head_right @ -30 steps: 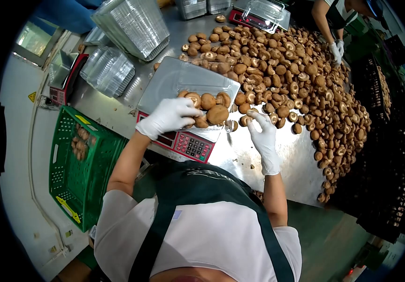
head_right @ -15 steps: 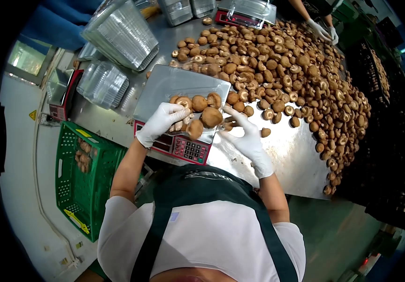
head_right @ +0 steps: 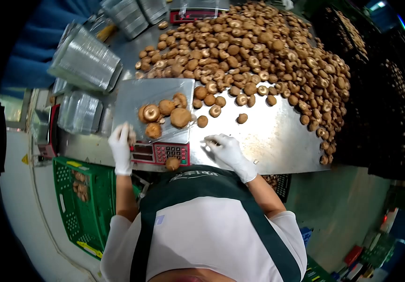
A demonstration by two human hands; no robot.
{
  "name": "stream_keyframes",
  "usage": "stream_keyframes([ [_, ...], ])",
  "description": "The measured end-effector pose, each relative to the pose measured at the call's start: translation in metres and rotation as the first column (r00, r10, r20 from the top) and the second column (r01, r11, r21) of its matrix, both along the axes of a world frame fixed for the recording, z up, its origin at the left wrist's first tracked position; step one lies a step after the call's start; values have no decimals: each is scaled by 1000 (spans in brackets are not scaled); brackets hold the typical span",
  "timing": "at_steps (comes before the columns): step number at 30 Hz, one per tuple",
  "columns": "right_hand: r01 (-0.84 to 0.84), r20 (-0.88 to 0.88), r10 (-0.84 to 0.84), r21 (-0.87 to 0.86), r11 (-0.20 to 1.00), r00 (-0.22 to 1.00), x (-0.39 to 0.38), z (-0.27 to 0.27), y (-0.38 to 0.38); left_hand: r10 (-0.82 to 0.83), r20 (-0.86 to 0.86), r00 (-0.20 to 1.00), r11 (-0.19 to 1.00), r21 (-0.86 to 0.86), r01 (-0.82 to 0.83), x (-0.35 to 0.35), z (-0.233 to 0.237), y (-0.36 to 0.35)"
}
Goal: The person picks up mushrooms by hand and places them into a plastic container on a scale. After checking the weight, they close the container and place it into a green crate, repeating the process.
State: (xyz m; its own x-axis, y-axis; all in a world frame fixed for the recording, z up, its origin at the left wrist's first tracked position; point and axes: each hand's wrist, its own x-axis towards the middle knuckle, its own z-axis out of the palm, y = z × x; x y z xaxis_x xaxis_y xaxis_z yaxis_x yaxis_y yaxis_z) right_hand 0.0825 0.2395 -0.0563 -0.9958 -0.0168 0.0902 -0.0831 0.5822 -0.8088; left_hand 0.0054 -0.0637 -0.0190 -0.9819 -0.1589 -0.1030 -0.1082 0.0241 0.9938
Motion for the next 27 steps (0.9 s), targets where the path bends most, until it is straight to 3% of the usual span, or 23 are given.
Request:
stream_keyframes([
  [1, -50, 30, 49, 44, 998, 998, 4, 5, 2, -68, 24, 997, 995, 69, 67, 10, -12, -9],
  [3, 4, 83, -3, -19, 1000, 997, 9, -14, 8, -155, 309, 939, 935, -260, 240, 39, -18, -11],
  [5, 61, 149, -51, -61, 996, 988, 5, -22, 22, -278, 470, 838, 595, -600, 534, 68, -35, -7],
  [7, 175, 370, -138, -68, 982, 919, -12, -21, 38, -301, 388, 871, 533, -689, 491, 96, -57, 10],
  [11, 254, 262, -266, 80, 964, 928, -49, -40, 79, -261, 431, 864, 589, -638, 496, 94, -59, 33],
  [13, 377, 255, -404, 147, 914, 879, -73, -50, 102, -285, 438, 852, 571, -636, 518, 84, -48, 42],
  [14, 405, 132, -437, 216, 888, 890, -84, -53, 113, -297, 432, 852, 575, -631, 521, 84, -55, 42],
  [15, 416, 132, -463, 276, 866, 876, -96, -56, 127, -301, 425, 854, 574, -634, 518, 86, -54, 44],
  [17, 451, 52, -483, 283, 847, 874, -118, -63, 151, -338, 393, 855, 457, -726, 514, 87, -49, 51],
  [18, 459, 47, -498, 321, 829, 866, -129, -60, 158, -391, 292, 873, 437, -776, 455, 86, -43, 56],
  [19, 463, 46, -510, 358, 811, 859, -139, -58, 162, -437, 262, 860, 490, -732, 473, 86, -36, 60],
  [22, 410, 65, -449, 308, 858, 891, -170, -53, 168, -590, 249, 768, 588, -519, 620, 78, -7, 90],
  [27, 311, 59, -342, 297, 903, 938, -238, -66, 155, -749, 303, 590, 377, -537, 754, 63, -35, 149],
])
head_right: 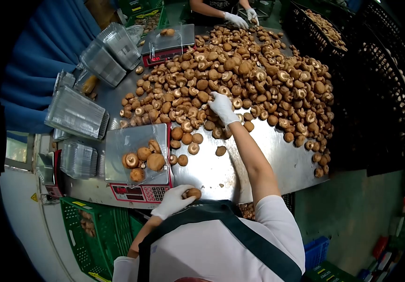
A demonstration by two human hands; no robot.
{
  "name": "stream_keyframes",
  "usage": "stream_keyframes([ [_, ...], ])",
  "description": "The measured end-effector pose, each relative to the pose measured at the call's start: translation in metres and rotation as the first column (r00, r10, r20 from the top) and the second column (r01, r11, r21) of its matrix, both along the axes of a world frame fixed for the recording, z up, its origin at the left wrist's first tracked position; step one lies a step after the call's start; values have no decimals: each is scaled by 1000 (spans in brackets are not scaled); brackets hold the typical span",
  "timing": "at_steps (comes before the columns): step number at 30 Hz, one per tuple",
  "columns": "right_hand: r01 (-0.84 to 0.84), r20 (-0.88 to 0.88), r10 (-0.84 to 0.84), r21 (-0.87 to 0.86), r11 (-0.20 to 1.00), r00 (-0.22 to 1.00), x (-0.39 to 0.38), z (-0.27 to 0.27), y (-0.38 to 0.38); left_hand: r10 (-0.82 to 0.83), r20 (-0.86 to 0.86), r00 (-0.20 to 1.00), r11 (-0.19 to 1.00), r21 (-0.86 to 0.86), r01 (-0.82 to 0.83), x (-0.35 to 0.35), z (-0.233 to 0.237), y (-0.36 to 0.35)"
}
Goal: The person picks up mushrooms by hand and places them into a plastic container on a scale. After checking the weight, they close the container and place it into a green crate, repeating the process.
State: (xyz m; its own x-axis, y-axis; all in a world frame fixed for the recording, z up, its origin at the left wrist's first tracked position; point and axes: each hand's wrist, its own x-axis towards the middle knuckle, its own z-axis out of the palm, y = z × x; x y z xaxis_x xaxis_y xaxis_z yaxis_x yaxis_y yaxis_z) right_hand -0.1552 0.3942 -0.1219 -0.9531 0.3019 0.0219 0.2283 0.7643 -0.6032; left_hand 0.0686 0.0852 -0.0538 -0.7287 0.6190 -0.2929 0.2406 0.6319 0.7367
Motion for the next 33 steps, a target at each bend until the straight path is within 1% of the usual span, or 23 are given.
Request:
stream_keyframes([
  [1, -31, 59, 25, 95, 995, 998, -8, 12, -9, -13, 49, 999, 998, -60, 16, -4, -5, 11],
  [2, -124, 90, 114, 116, 985, 989, -15, 14, -13, -4, 44, 999, 998, -69, 7, -7, -15, 21],
  [4, -205, 18, 207, 250, 946, 978, -29, -1, -18, -61, 80, 995, 989, -127, 70, -13, -36, 37],
  [5, -202, 116, 179, 225, 953, 977, -37, -3, -19, -83, 66, 994, 980, -174, 93, -13, -44, 42],
  [6, -208, 116, 186, 218, 954, 976, -37, -5, -19, -76, 67, 995, 980, -181, 87, -14, -48, 43],
  [8, -82, -47, 75, -171, 982, 996, -27, -10, -15, -39, 100, 994, 972, -226, 60, -17, -56, 46],
  [9, -119, -99, 86, -401, 908, 991, -12, 5, -15, -29, 103, 994, 974, -221, 52, -19, -55, 47],
  [10, -147, -112, 97, -693, 705, 989, 3, 14, -18, -30, 124, 992, 977, -208, 56, -19, -53, 47],
  [12, -95, -18, 185, -905, 414, 983, 28, 27, -19, -29, 160, 987, 985, -166, 56, -18, -57, 44],
  [14, -156, -109, 279, -976, 153, 954, 56, 44, -26, -63, 170, 983, 981, -169, 92, -21, -56, 44],
  [15, -43, -15, 299, -995, 90, 954, 67, 53, -32, -52, 172, 984, 982, -169, 81, -20, -62, 43],
  [16, -151, -205, 397, -975, -161, 895, 75, 54, -36, -107, 182, 977, 989, -77, 123, -19, -72, 42],
  [17, -152, -230, 362, -961, -231, 904, 84, 55, -46, -161, 184, 970, 987, 17, 161, -16, -80, 41],
  [18, -155, -253, 325, -942, -299, 911, 92, 61, -58, -146, 184, 972, 989, 19, 145, -15, -80, 40],
  [20, -64, -256, 415, -903, -424, 873, 101, 65, -73, -208, 149, 967, 975, -44, 216, -14, -79, 41],
  [22, -3, -191, 409, -908, -418, 892, 105, 63, -93, -218, 169, 961, 965, -107, 238, -14, -63, 37],
  [24, 23, -171, 418, -907, -420, 892, 109, 67, -112, -251, -9, 968, 961, -120, 248, -10, -55, 27],
  [26, 10, -211, 480, -909, -418, 852, 111, 78, -130, -242, 12, 970, 963, -116, 242, -9, -34, 15],
  [28, 7, -239, 532, -908, -418, 812, 113, 93, -148, -242, 66, 968, 970, 0, 242, -7, -10, 0],
  [30, -141, -142, 482, -989, -39, 864, 121, 113, -170, -210, 50, 976, 977, 52, 207, -4, 8, -24],
  [31, -213, -136, 483, -971, 106, 865, 125, 120, -180, -178, 152, 972, 968, 207, 145, -5, 25, -40],
  [32, -403, -286, 352, -855, 326, 891, 133, 127, -198, -162, 254, 954, 934, 350, 66, -7, 38, -57],
  [33, -635, -483, 414, -545, 548, 772, 133, 119, -205, -94, 300, 949, 917, 396, -35, -7, 44, -74],
])
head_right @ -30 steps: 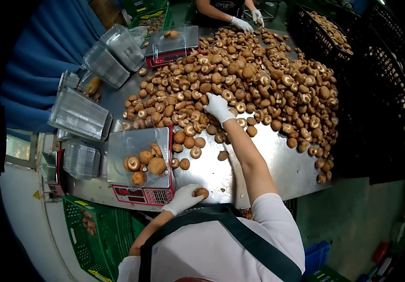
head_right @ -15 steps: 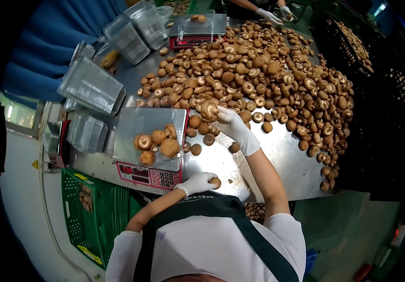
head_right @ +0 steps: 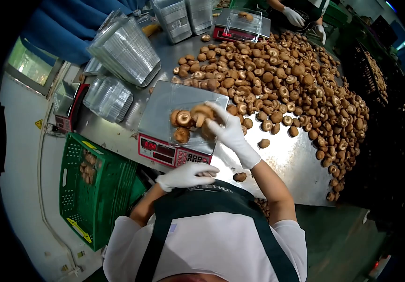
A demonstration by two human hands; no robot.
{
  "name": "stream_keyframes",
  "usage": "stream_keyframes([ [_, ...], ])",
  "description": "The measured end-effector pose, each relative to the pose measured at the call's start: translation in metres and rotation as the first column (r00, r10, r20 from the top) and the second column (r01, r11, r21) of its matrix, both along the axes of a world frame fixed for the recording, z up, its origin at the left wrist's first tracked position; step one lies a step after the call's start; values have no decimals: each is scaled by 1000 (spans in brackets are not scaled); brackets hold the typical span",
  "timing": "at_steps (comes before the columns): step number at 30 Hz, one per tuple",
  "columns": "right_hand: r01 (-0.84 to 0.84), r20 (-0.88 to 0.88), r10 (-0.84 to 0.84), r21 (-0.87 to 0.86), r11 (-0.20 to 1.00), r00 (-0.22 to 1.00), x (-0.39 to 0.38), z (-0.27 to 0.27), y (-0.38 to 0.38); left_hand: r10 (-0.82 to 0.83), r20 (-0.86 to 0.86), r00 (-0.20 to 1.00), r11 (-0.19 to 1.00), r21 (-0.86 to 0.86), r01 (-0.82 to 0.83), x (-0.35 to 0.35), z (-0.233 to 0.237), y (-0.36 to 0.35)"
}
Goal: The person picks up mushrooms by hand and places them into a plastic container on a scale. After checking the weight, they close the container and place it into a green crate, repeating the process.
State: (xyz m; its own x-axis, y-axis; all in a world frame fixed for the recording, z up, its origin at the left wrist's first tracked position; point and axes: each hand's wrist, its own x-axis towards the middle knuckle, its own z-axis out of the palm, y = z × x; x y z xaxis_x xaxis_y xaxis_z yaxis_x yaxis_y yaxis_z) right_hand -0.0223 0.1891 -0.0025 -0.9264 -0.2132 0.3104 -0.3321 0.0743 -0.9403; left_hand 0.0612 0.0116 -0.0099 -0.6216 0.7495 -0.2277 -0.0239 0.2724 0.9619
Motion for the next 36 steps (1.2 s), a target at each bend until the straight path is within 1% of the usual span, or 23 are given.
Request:
stream_keyframes([
  [1, 101, -355, -5, 252, 962, 935, 0, -3, -7, 82, 56, 995, 995, 46, -85, -1, 6, -17],
  [2, 174, -442, 93, 527, 831, 892, 2, -4, -10, 169, 55, 984, 983, 60, -172, -4, 18, -34],
  [3, 46, -418, 262, 597, 801, 870, -2, -19, -15, 253, 54, 966, 964, 74, -257, -8, 27, -50],
  [5, -51, -328, 395, 711, 701, 858, 14, -24, -15, 419, -83, 904, 908, 34, -417, -19, 29, -80],
  [7, 76, -411, 256, 638, 767, 875, 19, -20, -12, 583, -144, 800, 812, 79, -578, -35, 19, -104],
  [9, 154, -397, 120, 592, 791, 910, 24, -12, 1, 729, -10, 684, 674, 181, -716, -52, 19, -115],
  [11, 230, -300, -101, 433, 871, 949, 28, -14, 16, 796, -15, 606, 601, 141, -786, -77, 15, -124],
  [12, 338, -359, -173, 473, 813, 917, 30, -12, 25, 797, -11, 604, 599, 142, -788, -90, 13, -125],
  [13, 373, -363, -216, 449, 812, 906, 27, -15, 33, 815, 28, 579, 570, 139, -810, -104, 12, -125],
  [15, 435, -283, -342, 408, 803, 896, 27, -16, 45, 832, 67, 551, 539, 136, -831, -132, 6, -125],
  [18, 473, -148, -452, 379, 796, 880, 28, -23, 60, 840, 70, 539, 534, 80, -842, -171, -9, -121],
  [20, 463, -25, -485, 342, 818, 874, 28, -21, 59, 792, 106, 602, 604, 18, -797, -191, -16, -113],
  [22, 451, 35, -494, 356, 819, 869, 25, -25, 60, 784, 119, 609, 612, 10, -791, -200, -17, -100],
  [23, 439, 117, -518, 395, 807, 847, 24, -26, 60, 774, 131, 620, 624, 10, -781, -203, -17, -94],
  [25, 392, 187, -483, 376, 839, 855, 22, -25, 57, 755, 125, 643, 647, 17, -762, -204, -14, -86],
  [26, 376, 216, -472, 369, 850, 854, 21, -25, 56, 780, 153, 607, 609, 35, -792, -206, -17, -83],
  [27, 365, 218, -460, 366, 856, 861, 19, -28, 56, 789, 150, 596, 598, 33, -801, -204, -13, -83],
  [29, 361, 176, -424, 302, 882, 888, 14, -36, 57, 768, 210, 605, 583, 161, -797, -200, -3, -87],
  [30, 334, 178, -392, 286, 898, 903, 12, -35, 58, 773, 197, 604, 562, 230, -794, -194, 0, -89],
  [31, 325, 180, -382, 282, 903, 906, 11, -34, 56, 779, 193, 596, 555, 227, -800, -181, 11, -93],
  [33, 367, 215, -420, 248, 897, 882, 10, -31, 53, 708, 40, 705, 667, 287, -687, -145, 31, -104],
  [35, 343, 236, -385, 201, 918, 892, 10, -32, 53, 601, -263, 755, 798, 154, -582, -108, 31, -106],
  [36, 280, 287, -324, 181, 943, 902, 13, -37, 55, 565, -412, 715, 803, 77, -590, -88, 25, -103],
])
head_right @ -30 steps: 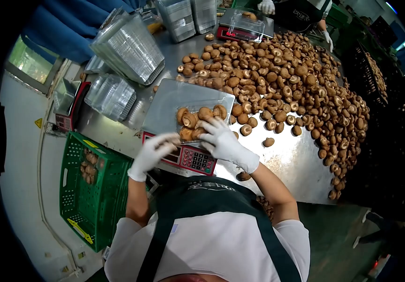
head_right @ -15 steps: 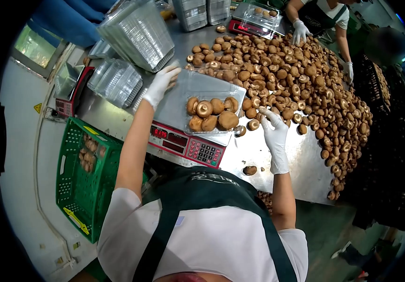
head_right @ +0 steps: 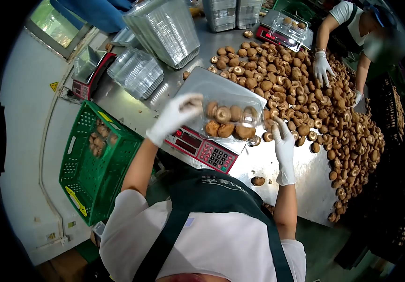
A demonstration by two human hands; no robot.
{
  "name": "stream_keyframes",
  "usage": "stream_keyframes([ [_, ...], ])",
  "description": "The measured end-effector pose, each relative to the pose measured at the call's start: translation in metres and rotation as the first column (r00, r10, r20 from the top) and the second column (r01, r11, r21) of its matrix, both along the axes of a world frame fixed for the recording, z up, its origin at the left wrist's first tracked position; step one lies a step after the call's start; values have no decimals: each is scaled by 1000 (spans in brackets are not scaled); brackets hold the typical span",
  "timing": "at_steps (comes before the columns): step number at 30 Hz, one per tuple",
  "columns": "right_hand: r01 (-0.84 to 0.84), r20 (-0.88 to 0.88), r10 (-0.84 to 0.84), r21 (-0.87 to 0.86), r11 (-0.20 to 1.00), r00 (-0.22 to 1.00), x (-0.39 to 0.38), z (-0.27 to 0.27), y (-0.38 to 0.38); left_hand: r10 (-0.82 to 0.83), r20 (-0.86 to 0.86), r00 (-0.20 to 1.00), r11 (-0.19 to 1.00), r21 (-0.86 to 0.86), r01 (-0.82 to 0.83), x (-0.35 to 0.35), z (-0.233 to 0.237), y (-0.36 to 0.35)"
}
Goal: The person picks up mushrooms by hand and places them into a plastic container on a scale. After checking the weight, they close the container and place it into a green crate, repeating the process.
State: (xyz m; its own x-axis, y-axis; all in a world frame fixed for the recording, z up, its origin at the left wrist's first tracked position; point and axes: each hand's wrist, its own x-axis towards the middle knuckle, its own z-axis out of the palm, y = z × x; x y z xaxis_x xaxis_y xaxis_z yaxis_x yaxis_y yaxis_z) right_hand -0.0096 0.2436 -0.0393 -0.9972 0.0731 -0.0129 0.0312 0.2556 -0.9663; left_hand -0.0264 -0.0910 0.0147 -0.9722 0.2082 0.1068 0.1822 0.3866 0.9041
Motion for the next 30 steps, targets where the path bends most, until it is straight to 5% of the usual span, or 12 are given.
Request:
stream_keyframes([
  [1, -60, 40, 61, -35, 998, 997, 2, -3, 0, 18, -82, 996, 988, -152, -30, 19, -10, 4],
  [3, -155, 240, 123, 120, 981, 963, 8, -5, -4, 186, 65, 980, 961, -218, -168, 48, -26, 16],
  [4, -131, 297, 126, -3, 991, 947, 11, 0, -12, 169, 193, 967, 974, -185, -133, 53, -39, 19],
  [5, -106, 353, 144, -124, 987, 924, 15, 6, -21, 151, 316, 937, 983, -146, -109, 56, -49, 20],
  [7, -99, 322, 153, -176, 979, 934, 15, 6, -21, 51, 599, 799, 934, 255, -251, 60, -50, 27],
  [11, -134, 293, 211, -261, 956, 933, 16, -9, -16, 105, 503, 858, 825, 437, -358, 58, -67, 41],
  [20, -185, 148, 228, -255, 949, 962, 23, -19, -21, 214, 363, 907, 814, 447, -371, 65, -75, 44],
  [23, -268, 61, 310, -363, 892, 949, 27, -7, -39, 279, 39, 960, 883, 383, -272, 81, -71, 22],
  [24, -304, 24, 335, -361, 882, 942, 29, -6, -49, 215, 117, 970, 770, 590, -242, 87, -71, 13],
  [25, -339, -13, 358, -358, 870, 933, 31, -7, -59, 221, 116, 968, 771, 588, -246, 91, -71, 9],
  [27, -392, -25, 409, -343, 854, 912, 42, 0, -95, 134, 117, 984, 173, 975, -139, 103, -73, 6],
  [30, -538, 18, 556, -227, 812, 831, 59, 1, -149, 301, 253, 920, -59, 967, -246, 112, -56, -8],
])
